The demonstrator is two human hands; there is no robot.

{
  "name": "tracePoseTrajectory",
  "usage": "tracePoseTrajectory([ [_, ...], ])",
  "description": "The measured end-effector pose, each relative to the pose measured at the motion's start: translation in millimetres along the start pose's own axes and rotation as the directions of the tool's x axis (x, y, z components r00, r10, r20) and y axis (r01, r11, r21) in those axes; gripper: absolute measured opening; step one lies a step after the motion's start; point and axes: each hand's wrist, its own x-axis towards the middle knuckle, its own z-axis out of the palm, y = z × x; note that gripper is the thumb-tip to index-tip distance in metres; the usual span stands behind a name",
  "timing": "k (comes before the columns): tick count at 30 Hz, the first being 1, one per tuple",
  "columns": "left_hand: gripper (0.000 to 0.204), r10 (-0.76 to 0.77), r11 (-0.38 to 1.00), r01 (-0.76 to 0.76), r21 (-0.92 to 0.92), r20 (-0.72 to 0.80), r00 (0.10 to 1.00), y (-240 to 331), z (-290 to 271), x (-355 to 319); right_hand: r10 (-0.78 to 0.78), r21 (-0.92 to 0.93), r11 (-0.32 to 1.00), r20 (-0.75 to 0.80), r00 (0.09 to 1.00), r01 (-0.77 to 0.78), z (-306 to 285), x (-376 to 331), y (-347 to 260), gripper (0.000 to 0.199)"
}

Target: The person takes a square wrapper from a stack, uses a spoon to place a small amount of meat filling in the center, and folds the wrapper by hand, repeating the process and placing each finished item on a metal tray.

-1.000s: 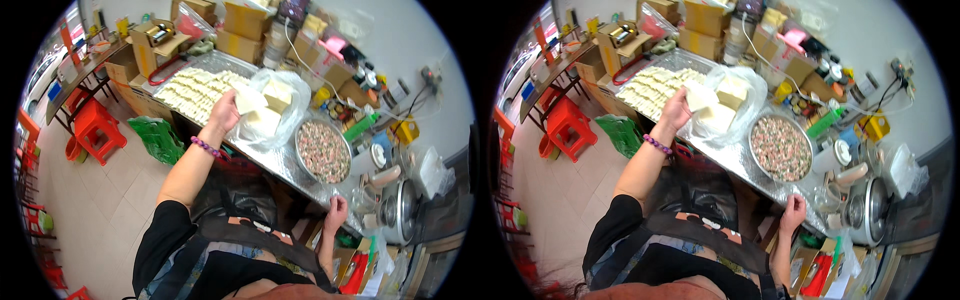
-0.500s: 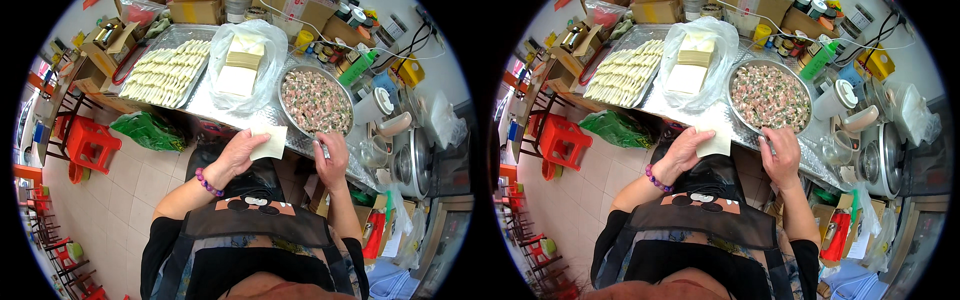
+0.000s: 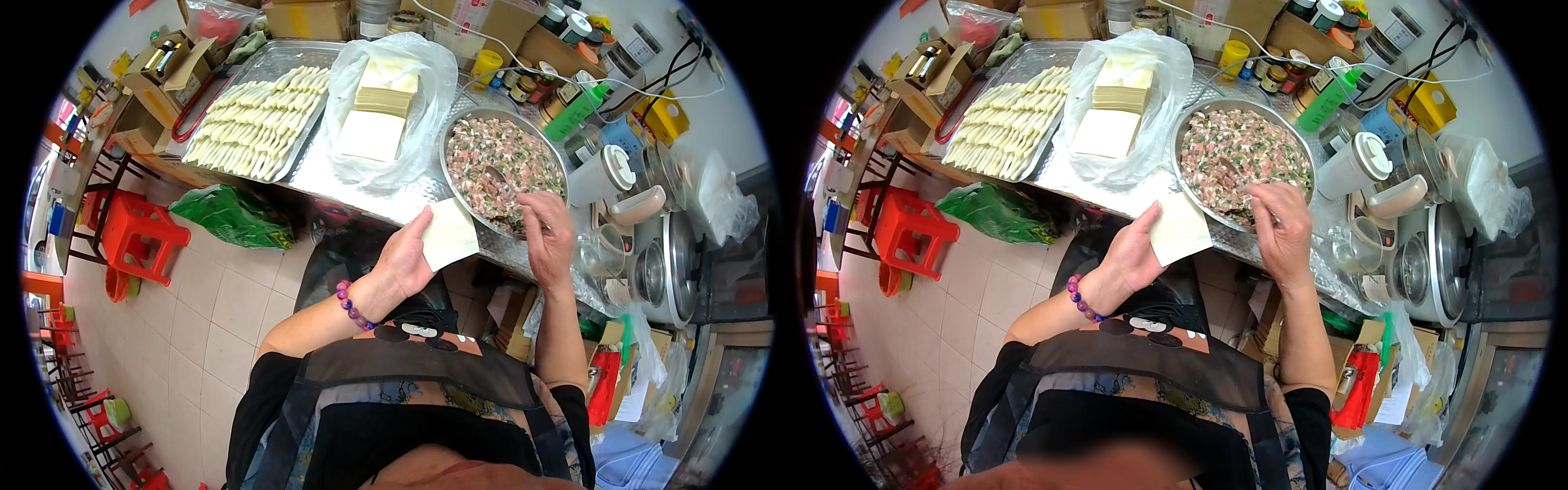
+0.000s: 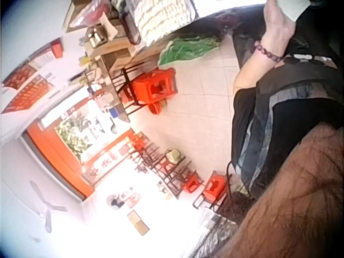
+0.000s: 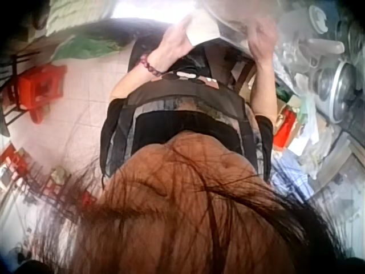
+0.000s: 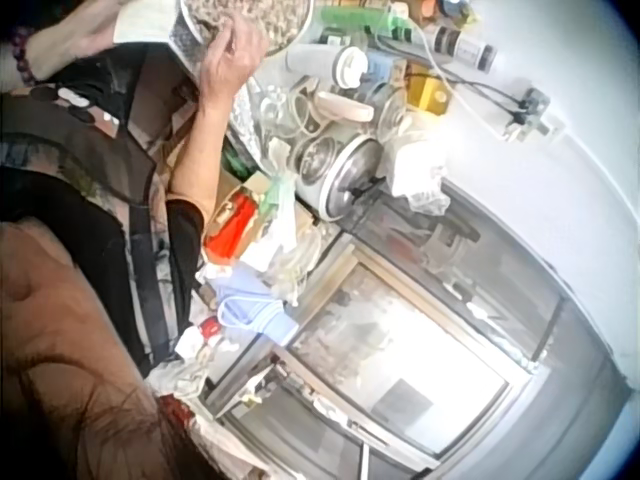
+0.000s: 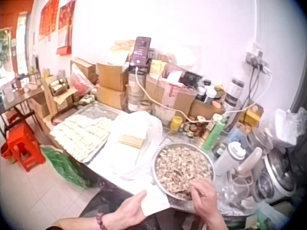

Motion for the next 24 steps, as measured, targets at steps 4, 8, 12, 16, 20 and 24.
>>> tracePoseTrajectory([
  [4, 0.047, 0.027, 1.0, -0.027, -0.001, -0.027, 0.999, -0.2, 4.1, -1.9, -0.004, 0.04, 0.999, 0.14, 0.99, -0.002, 4.3, -0.7, -0.9, 0.013],
  [8, 0.048, 0.062, 0.998, -0.063, -0.021, -0.047, 0.997, 2.6, 4.1, -2.2, 0.078, 0.132, 0.986, 0.175, 0.981, -0.102, -5.7, -10.4, -4.5, 0.013],
  [12, 0.048, 0.041, 0.998, -0.041, -0.038, -0.016, 0.999, -0.2, 3.5, -1.0, 0.088, 0.201, 0.971, 0.216, 0.972, -0.133, -13.9, -25.3, -3.0, 0.013],
  [16, 0.047, 0.014, 0.999, -0.015, -0.046, -0.006, 1.0, -0.3, 14.7, -5.3, 0.139, 0.252, 0.948, 0.222, 0.965, -0.194, -19.0, -34.6, -6.3, 0.013],
  [20, 0.044, -0.027, 1.0, 0.028, -0.007, 0.054, 0.998, -1.5, 16.3, -6.9, 0.249, 0.334, 0.891, 0.206, 0.946, -0.307, -18.1, -42.8, -11.1, 0.015],
  [24, 0.043, -0.056, 0.998, 0.056, 0.015, 0.029, 0.998, 2.2, 22.2, -8.3, 0.351, 0.437, 0.822, 0.115, 0.929, -0.364, -4.7, -56.0, -11.6, 0.016],
])
